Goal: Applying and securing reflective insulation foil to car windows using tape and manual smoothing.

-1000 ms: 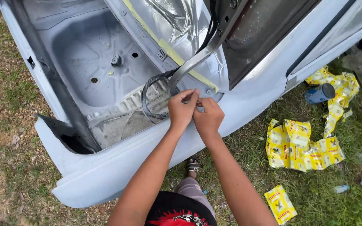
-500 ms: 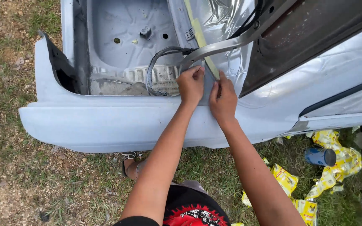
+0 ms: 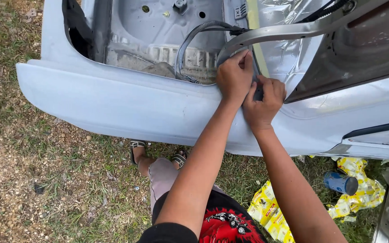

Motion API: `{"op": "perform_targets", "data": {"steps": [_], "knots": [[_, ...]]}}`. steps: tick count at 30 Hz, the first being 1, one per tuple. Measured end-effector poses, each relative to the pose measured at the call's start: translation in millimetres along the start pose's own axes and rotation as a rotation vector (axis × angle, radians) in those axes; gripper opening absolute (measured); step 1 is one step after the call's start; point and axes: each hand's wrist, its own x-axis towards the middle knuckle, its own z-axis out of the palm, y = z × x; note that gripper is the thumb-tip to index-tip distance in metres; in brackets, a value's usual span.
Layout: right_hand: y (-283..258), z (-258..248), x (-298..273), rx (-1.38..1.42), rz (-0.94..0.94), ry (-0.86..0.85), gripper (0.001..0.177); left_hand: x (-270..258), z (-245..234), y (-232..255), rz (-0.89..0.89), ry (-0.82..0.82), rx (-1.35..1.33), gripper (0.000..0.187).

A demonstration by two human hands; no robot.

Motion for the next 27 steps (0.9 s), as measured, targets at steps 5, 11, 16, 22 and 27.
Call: {"op": "perform_targets", "data": {"steps": [5, 11, 16, 22, 27], "knots": [[-5.3, -3.8, 4.7, 0.030, 0.037, -0.012, 0.009, 2.2, 7.2, -6.3, -0.025, -0.004, 0.015, 0.021], [-5.1, -0.3, 1.6, 0.041, 0.056, -0.003, 0.008, 4.6, 5.5, -11.0, -0.016, -0.024, 0.032, 0.020], [-8.7, -1.0, 4.1, 0.005, -0.038, 0.050, 0.015, 7.4, -7.0, 2.2, -0.011, -0.097, 0.070, 0.023], [-8.8, -1.5, 3.4, 0.049, -0.050, 0.072, 0.013, 9.0, -9.3, -2.0, -0.018, -0.150, 0.028, 0.023], [-9.6, -3.1, 0.9, 0.078, -0.026, 0.085, 0.015, 4.5, -2.5, -11.2, 0.085, -0.125, 0.010, 0.017]]}}
